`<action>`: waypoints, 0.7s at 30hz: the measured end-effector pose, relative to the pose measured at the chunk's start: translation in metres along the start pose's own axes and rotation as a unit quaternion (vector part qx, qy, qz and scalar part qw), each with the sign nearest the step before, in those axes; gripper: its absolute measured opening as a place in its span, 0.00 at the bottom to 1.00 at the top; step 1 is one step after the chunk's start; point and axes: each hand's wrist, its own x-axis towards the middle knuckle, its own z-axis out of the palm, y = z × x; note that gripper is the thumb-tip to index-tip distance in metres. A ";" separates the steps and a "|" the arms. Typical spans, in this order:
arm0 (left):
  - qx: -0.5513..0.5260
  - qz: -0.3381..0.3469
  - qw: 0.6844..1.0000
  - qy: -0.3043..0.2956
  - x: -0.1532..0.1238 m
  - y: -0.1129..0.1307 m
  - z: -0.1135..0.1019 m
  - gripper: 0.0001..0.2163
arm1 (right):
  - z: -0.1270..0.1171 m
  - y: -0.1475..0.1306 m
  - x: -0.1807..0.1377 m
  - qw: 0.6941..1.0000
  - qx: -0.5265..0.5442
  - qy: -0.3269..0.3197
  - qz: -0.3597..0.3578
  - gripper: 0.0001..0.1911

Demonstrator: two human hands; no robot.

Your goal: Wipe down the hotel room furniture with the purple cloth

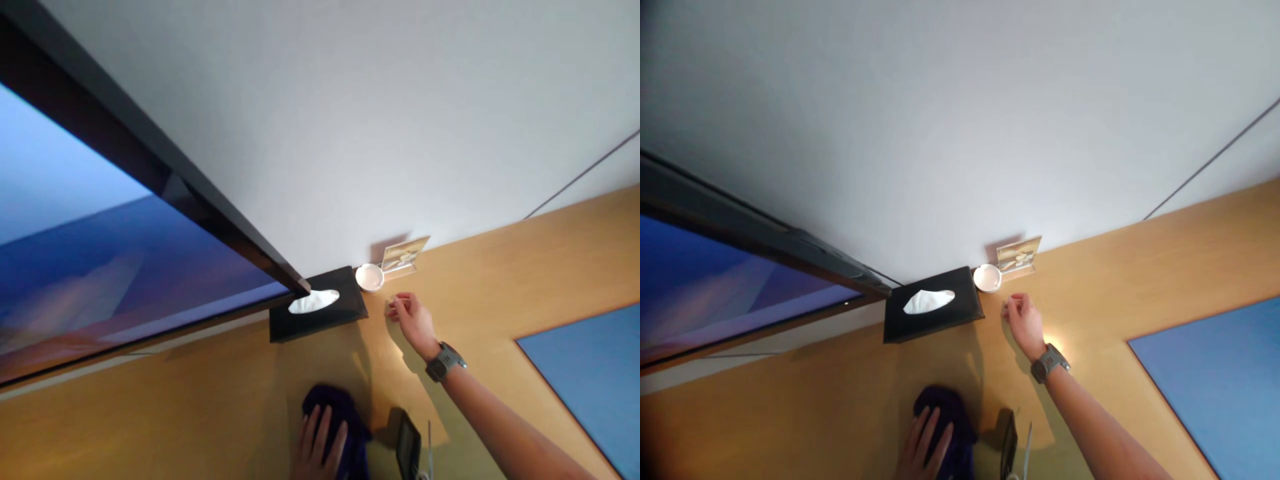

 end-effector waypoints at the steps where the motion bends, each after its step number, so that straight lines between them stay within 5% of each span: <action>1: -0.014 -0.011 1.000 -0.003 0.003 -0.012 -0.001 0.27 | -0.018 0.011 -0.016 1.000 0.010 0.014 0.000 0.24; 4: -0.026 -0.143 0.988 0.041 0.031 -0.031 0.005 0.29 | -0.098 0.060 -0.068 0.992 -0.020 0.117 0.040 0.30; 7: -0.028 -0.210 0.975 0.066 0.086 -0.006 0.016 0.27 | -0.186 0.125 -0.123 0.945 -0.143 0.273 0.113 0.33; 10: -0.089 -0.130 0.987 0.024 0.161 0.062 0.025 0.26 | -0.245 0.185 -0.164 0.908 -0.240 0.306 0.156 0.30; 14: -0.190 0.037 0.981 -0.019 0.233 0.183 0.027 0.28 | -0.263 0.218 -0.187 0.892 -0.327 0.288 0.124 0.41; 18: -0.234 0.276 0.932 -0.014 0.195 0.280 0.011 0.24 | -0.271 0.230 -0.194 0.883 -0.362 0.297 0.037 0.46; 21: -0.247 0.383 0.890 -0.018 0.133 0.285 0.001 0.21 | -0.283 0.252 -0.203 0.878 -0.388 0.280 -0.016 0.47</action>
